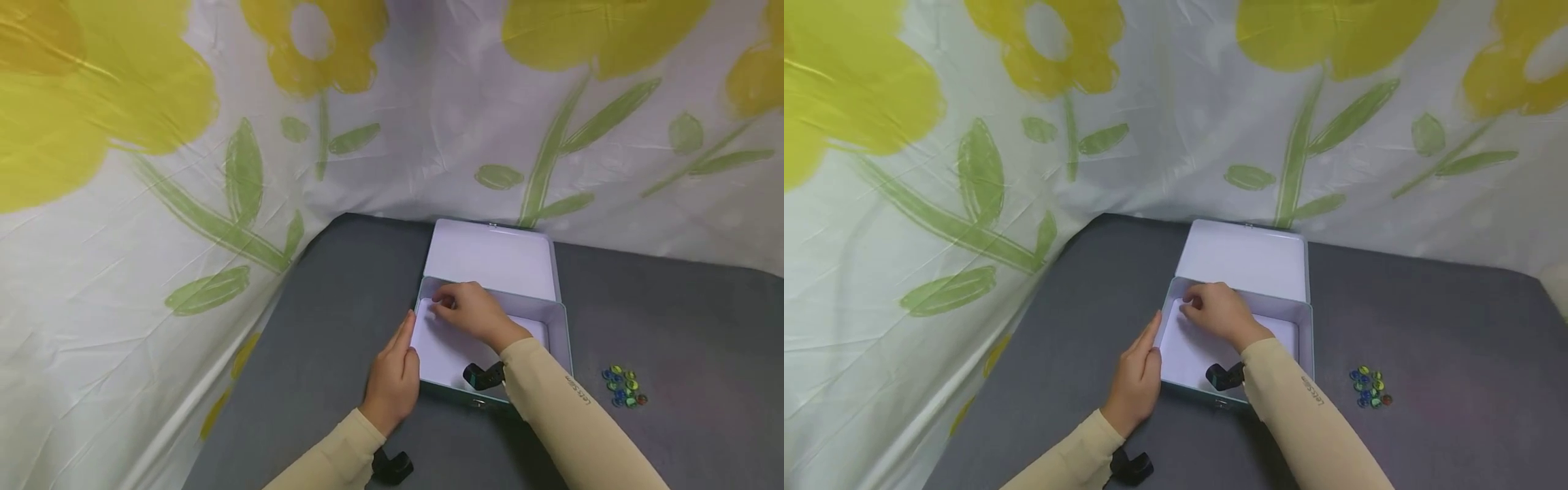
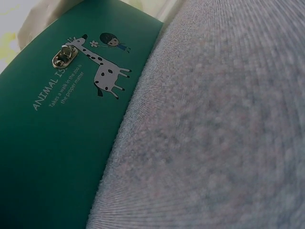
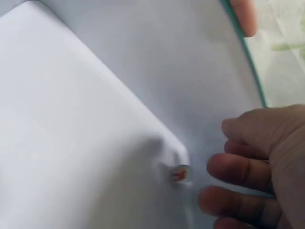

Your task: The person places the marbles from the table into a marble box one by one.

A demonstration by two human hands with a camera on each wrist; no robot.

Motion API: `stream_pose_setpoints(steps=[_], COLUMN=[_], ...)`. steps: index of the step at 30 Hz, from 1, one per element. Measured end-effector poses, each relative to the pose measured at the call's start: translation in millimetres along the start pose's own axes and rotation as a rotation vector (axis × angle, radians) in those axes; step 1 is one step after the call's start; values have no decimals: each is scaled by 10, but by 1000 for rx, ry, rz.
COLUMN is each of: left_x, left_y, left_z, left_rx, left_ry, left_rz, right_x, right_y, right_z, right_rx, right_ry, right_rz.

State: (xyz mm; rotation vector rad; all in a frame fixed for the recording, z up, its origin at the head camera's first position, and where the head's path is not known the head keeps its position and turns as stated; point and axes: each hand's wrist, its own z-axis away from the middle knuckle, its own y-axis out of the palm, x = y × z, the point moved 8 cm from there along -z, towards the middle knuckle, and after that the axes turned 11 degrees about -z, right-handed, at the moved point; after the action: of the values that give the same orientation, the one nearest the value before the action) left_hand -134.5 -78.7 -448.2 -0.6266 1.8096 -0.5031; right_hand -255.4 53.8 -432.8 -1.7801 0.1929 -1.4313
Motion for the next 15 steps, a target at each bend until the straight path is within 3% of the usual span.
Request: stream_pose_setpoints(steps=[8,15], left_x=[2,12], left_y=[13,-7], left_z=[17,8], left_rx=[1,-12], left_ry=[10,13], left_rz=[5,18], right_x=[168,369], right_y=[-199,-450], right_z=[135,245], right_rx=[-82,-182], right_ry=[-31,-57], right_rz=[-123,-105])
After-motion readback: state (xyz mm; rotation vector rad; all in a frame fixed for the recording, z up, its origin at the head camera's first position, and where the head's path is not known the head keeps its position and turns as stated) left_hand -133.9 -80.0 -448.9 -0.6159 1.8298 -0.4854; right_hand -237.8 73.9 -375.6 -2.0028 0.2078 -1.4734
